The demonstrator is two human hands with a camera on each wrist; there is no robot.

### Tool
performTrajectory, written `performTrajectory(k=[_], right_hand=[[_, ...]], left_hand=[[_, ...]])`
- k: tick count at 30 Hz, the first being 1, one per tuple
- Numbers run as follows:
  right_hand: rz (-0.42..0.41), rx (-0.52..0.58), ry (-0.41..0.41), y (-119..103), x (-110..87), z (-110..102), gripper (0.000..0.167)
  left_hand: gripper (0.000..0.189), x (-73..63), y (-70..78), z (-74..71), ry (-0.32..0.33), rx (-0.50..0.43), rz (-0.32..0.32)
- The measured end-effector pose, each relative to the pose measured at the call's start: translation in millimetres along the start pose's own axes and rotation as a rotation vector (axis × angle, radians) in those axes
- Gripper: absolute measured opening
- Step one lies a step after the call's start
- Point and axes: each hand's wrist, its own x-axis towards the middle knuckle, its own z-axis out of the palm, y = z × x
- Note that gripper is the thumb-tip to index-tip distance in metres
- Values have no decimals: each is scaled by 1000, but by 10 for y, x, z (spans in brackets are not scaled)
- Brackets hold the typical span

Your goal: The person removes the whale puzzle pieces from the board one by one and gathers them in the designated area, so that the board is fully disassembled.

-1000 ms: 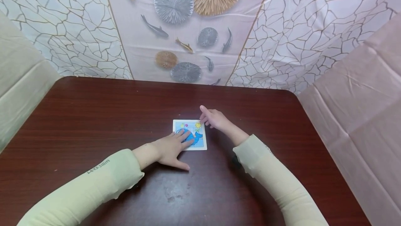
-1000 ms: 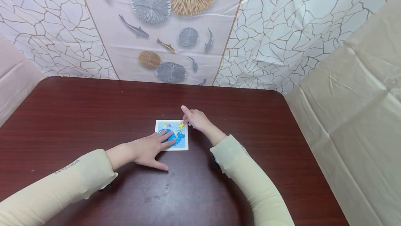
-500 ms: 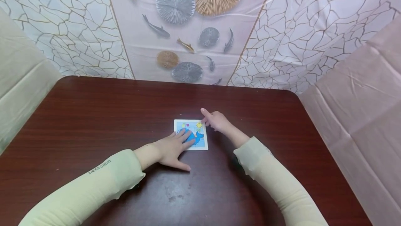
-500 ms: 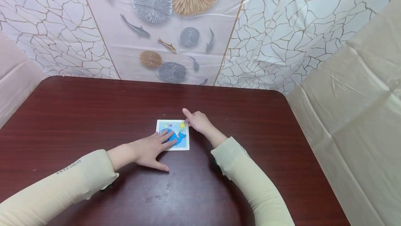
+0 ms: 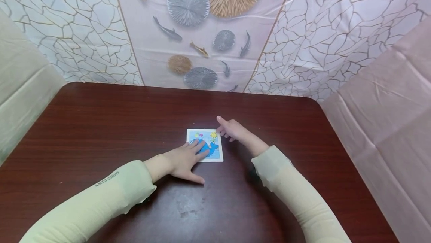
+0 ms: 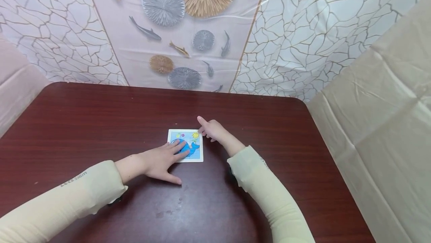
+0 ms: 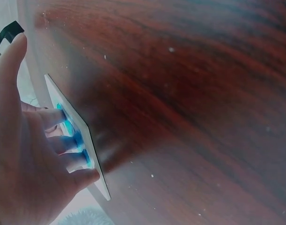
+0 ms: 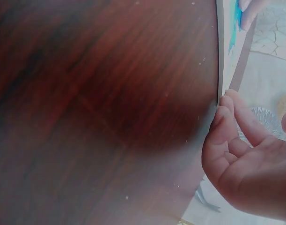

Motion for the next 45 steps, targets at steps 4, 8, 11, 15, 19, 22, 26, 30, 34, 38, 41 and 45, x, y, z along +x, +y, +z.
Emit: performTrajectory(k=[4,8,11,15,19,22,26,30,34,38,41,45], right_hand=[[48,53,-20,5,22,3,69],[66,93,-22,-1,31,9,68],[64,111,-17,-7,36,7,69],[42,116,-18,-23,39,10,69],[20,120,-29,-50,16,15,68],[16,133,-30,-59,6,23,67],[17,174,-27,-49,6,34,64],[6,186,-8,-29,8,57,51],[1,146,33,-9,12,88,36],[4,122,53,3,22,98,28],[3,124,56,4,26,94,28],[-3,122,51,1,31,93,28]], left_hand=[[94,13,6,5,2,0,0],[94,22,3,8,3,3,1],[93,18,-12,4,8,-9,10],[89,9,-50,-5,45,-16,22],[84,19,-73,-21,66,-17,24],[84,32,-75,-33,50,-33,19],[85,35,-68,-45,27,-38,12],[84,33,-67,-51,25,-23,12],[84,51,-63,-56,35,-4,13],[85,86,-51,-59,80,22,14],[85,110,-43,-59,100,34,6],[84,130,-45,-42,84,37,-10]])
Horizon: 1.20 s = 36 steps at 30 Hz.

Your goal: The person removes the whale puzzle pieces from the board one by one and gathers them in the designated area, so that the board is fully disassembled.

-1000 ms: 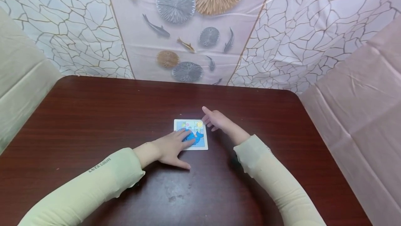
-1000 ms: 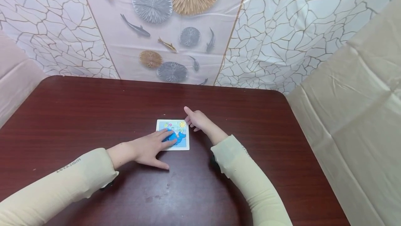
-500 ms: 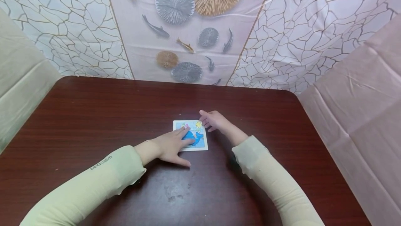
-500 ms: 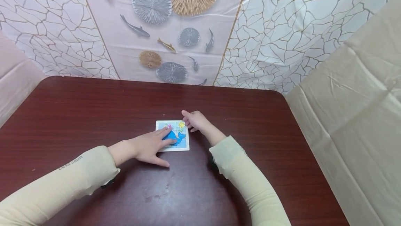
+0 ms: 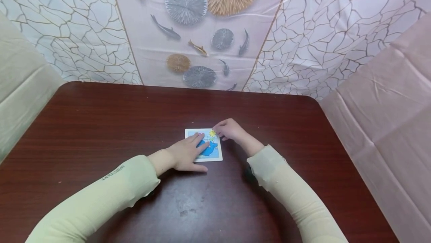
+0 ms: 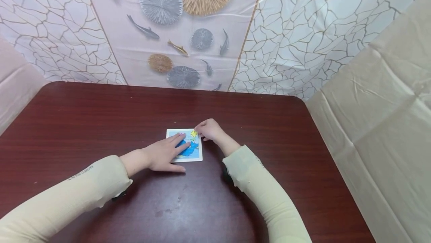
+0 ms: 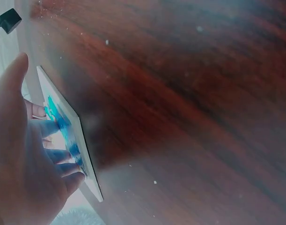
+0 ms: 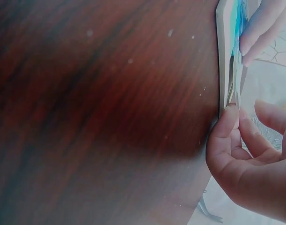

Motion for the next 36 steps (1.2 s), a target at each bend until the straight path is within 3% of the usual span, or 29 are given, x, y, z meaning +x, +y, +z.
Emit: performTrajectory(k=[23,32,36], right_hand=[[-32,-30,36,-33,-24,38,19],[45,50,5,-78,26,31,19],[34,48,10,-82,8,30,19]], left_hand=[[87,16,13,-1,-27,14,-11],[89,8,16,-4,-34,10,-9],[91,13,19,3,-36,19,-11]])
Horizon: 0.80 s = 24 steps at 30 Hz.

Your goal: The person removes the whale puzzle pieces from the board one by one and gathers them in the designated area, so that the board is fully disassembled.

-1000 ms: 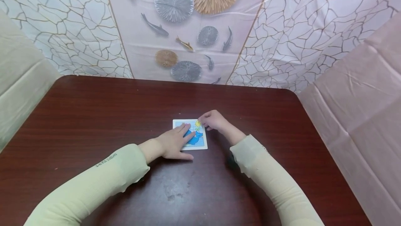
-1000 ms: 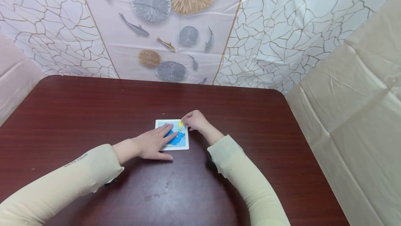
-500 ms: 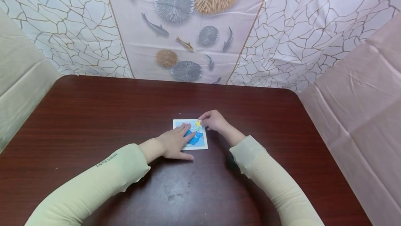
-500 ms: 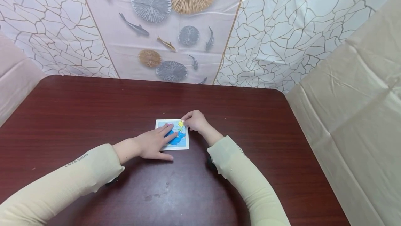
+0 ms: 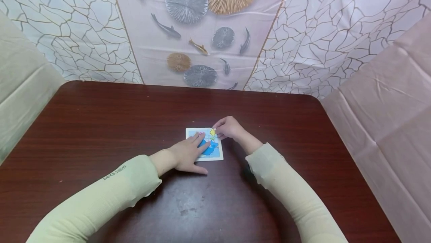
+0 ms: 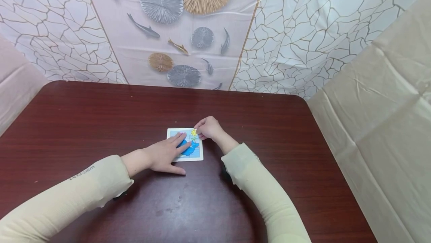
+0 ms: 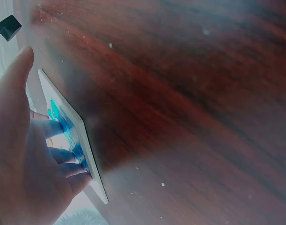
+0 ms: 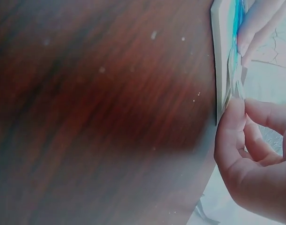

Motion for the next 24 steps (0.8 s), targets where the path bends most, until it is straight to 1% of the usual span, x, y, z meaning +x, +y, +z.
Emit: performTrajectory(k=[6,9,14,20,24], right_hand=[[-63,-42,18,-29,-61,8,18],[-70,-42,13,-36,-58,8,17],[-40,-3,-5,7,-20,-2,18],[-12,78,17,54,23,-69,20],[20,105,18,67,21,-127,21]], left_hand=[[91,-1,-9,-10,-7,0,0],[92,-1,-20,-6,-16,6,1],[93,6,-25,25,-12,29,8],[93,10,-22,57,17,66,17],[93,-3,-29,72,20,52,19]])
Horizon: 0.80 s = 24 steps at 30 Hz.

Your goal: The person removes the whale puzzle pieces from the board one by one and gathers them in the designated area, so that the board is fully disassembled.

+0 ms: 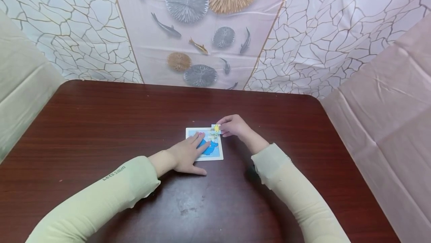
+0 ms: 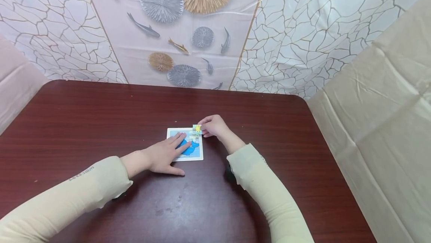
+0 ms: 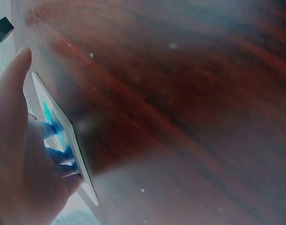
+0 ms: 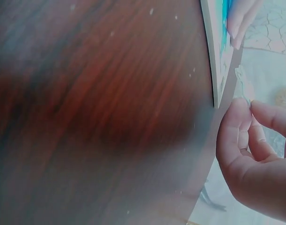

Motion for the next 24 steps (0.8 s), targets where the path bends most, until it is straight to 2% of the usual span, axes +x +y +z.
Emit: performTrajectory(k=[8,19,24], right_hand=[[32,54,-15,39,-22,-117,24],[30,126,-34,148,-55,-317,28],[17,146,-49,204,-82,-429,30]], left_hand=[[92,-68,-16,21,22,-67,11],[91,-213,-52,85,87,-72,52],[89,-286,-72,125,82,-69,57]])
